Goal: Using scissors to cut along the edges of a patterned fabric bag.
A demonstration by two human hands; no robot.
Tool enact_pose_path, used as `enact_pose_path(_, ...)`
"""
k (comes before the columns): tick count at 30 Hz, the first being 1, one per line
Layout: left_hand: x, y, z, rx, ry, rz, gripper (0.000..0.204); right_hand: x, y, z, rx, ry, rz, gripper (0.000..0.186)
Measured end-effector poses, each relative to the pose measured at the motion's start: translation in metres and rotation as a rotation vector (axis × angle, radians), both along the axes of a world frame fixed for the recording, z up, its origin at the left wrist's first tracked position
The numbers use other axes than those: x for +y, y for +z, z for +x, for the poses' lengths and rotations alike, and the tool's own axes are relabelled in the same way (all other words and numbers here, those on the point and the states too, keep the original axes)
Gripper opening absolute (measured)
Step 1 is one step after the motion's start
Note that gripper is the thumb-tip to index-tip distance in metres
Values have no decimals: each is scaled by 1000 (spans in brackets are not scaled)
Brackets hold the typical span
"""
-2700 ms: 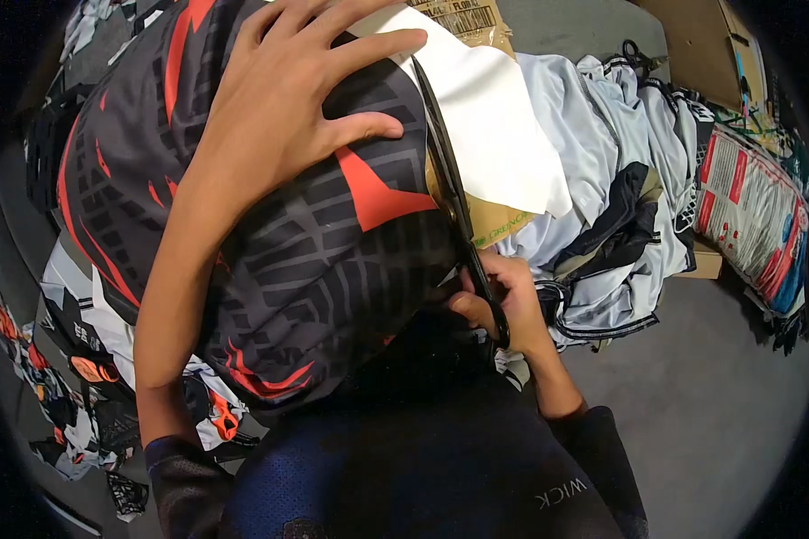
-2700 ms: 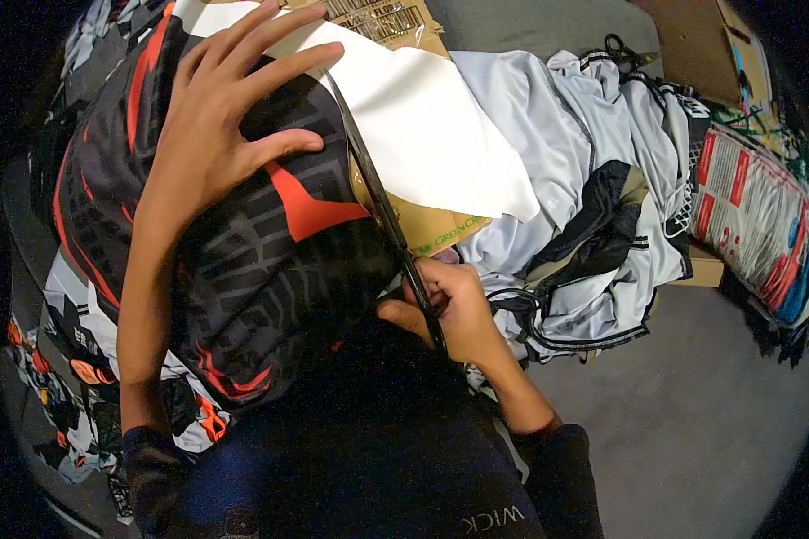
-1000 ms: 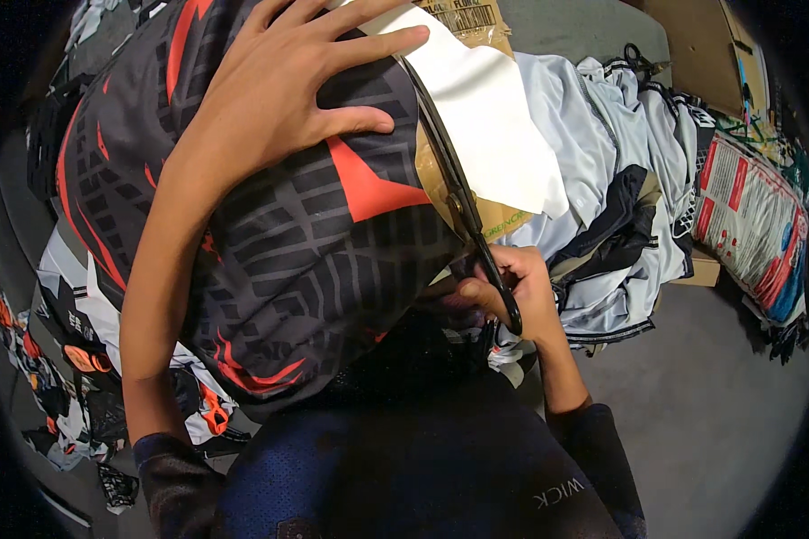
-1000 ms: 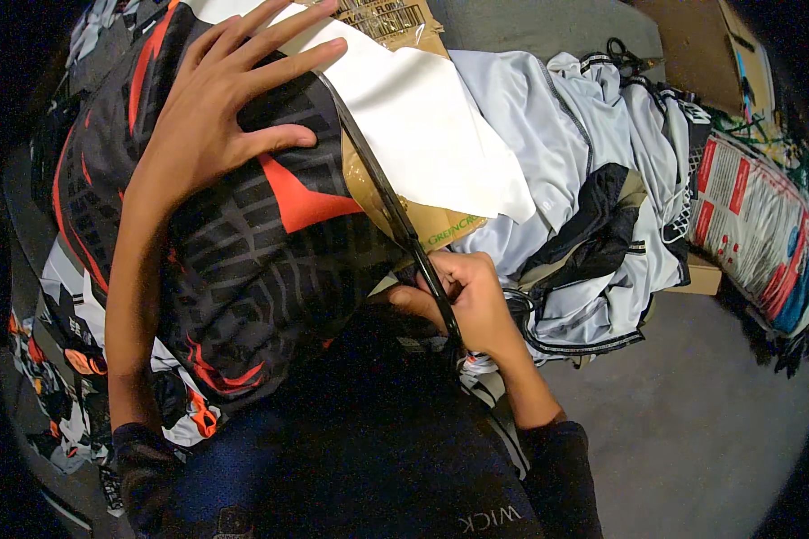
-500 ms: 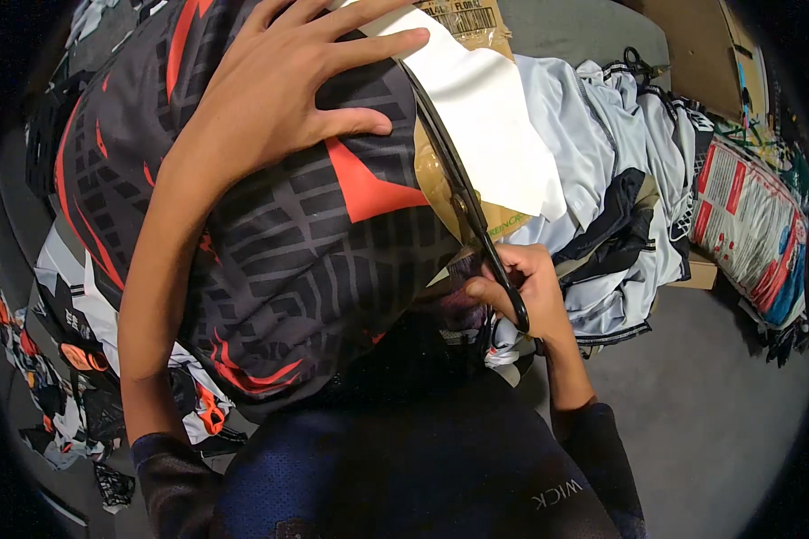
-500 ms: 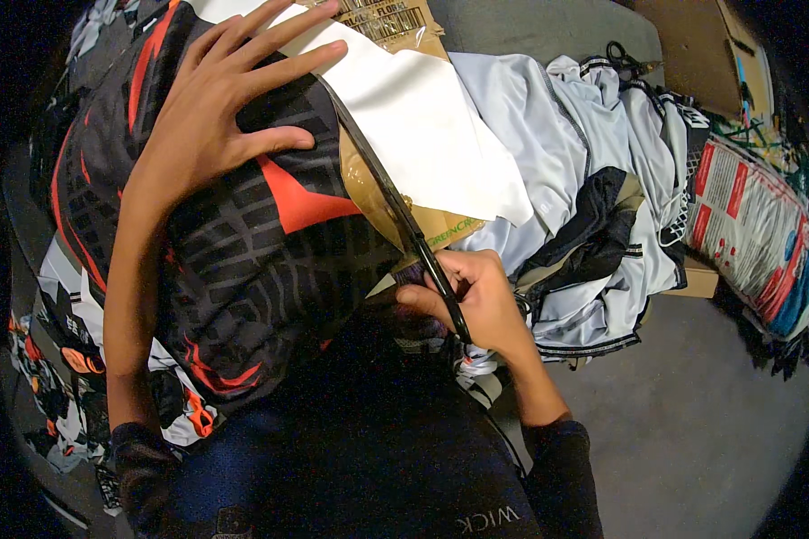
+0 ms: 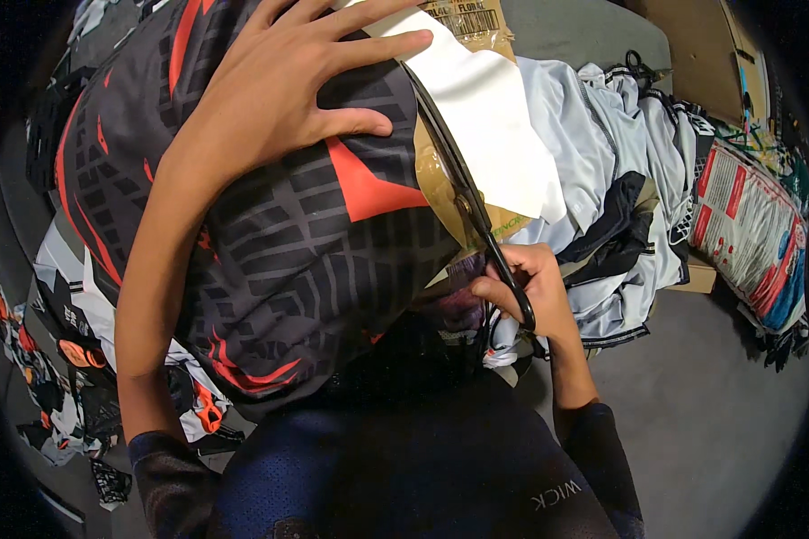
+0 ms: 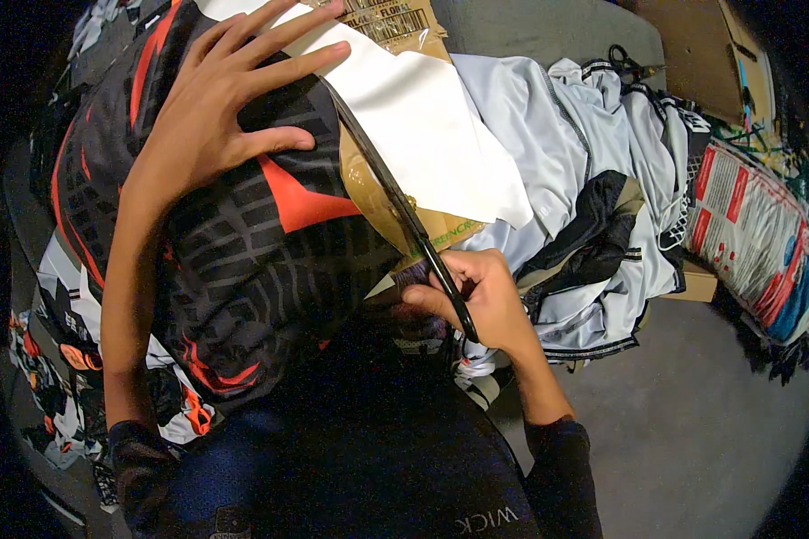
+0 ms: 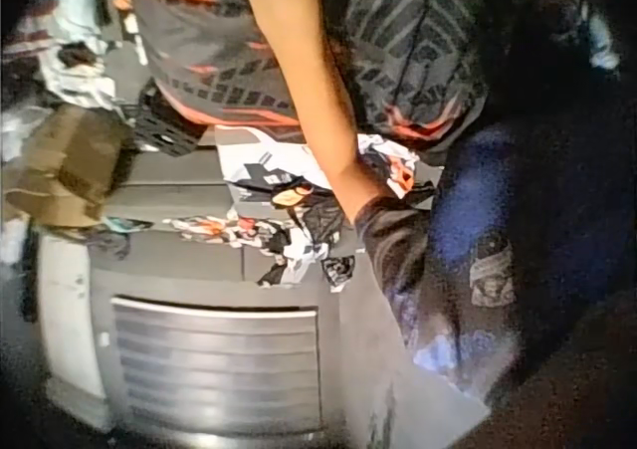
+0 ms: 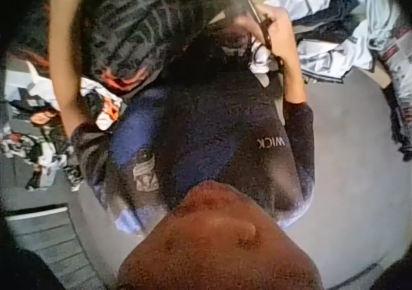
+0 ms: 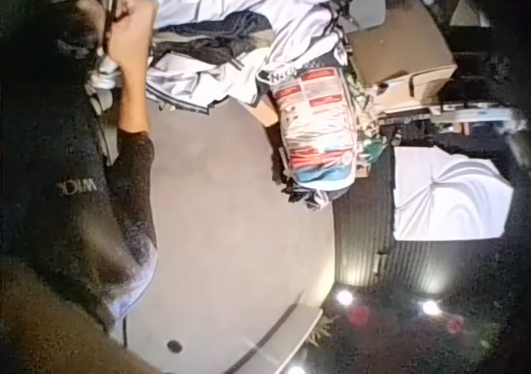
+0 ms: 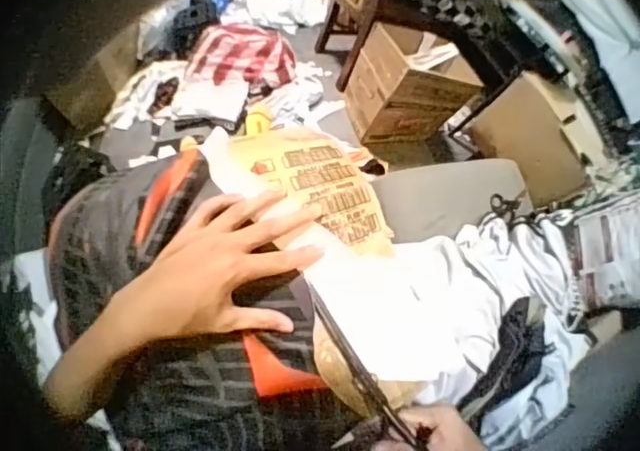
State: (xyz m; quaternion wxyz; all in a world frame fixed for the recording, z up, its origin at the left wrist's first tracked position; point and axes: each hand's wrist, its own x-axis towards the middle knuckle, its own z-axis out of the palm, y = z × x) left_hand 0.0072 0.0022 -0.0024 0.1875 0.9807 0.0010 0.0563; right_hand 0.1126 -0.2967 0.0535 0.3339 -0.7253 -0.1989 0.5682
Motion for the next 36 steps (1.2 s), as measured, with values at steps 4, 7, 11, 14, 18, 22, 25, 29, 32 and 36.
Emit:
enact_pose_path(4, 0, 1, 0, 6, 2, -10, 68, 0, -1, 1, -6, 0, 21, 40)
enact_pose_path(7, 1, 0, 0, 6, -6, -14, 67, -2, -4, 5, -45, 43, 70, 39)
enact_pose_path(11, 1, 0, 1, 8, -5, -16, 67, 0, -2, 6, -27, 43, 64, 39)
enact_pose_path(14, 1, 0, 1, 7, -3, -18, 67, 1, -1, 8, 1, 28, 41, 39)
enact_pose_path(18, 2, 0, 2, 9, -15, -10, 67, -2, -3, 12, -35, 72, 76, 40)
enact_pose_path(22, 2, -1, 2, 13, -13, -12, 67, -1, -1, 14, -12, 60, 44, 40)
enact_pose_path(25, 2, -1, 2, 14, -13, -12, 67, -2, -1, 16, -4, 55, 30, 40)
enact_pose_path(29, 2, -1, 2, 22, -15, -6, 67, -5, -2, 18, 3, 51, 24, 40)
enact_pose_path(32, 2, -1, 2, 29, -25, -9, 67, -7, -5, 17, 16, 38, 4, 41)
enact_pose_path(36, -2, -1, -2, -43, -7, -17, 67, -18, -9, 16, 87, 72, 3, 44)
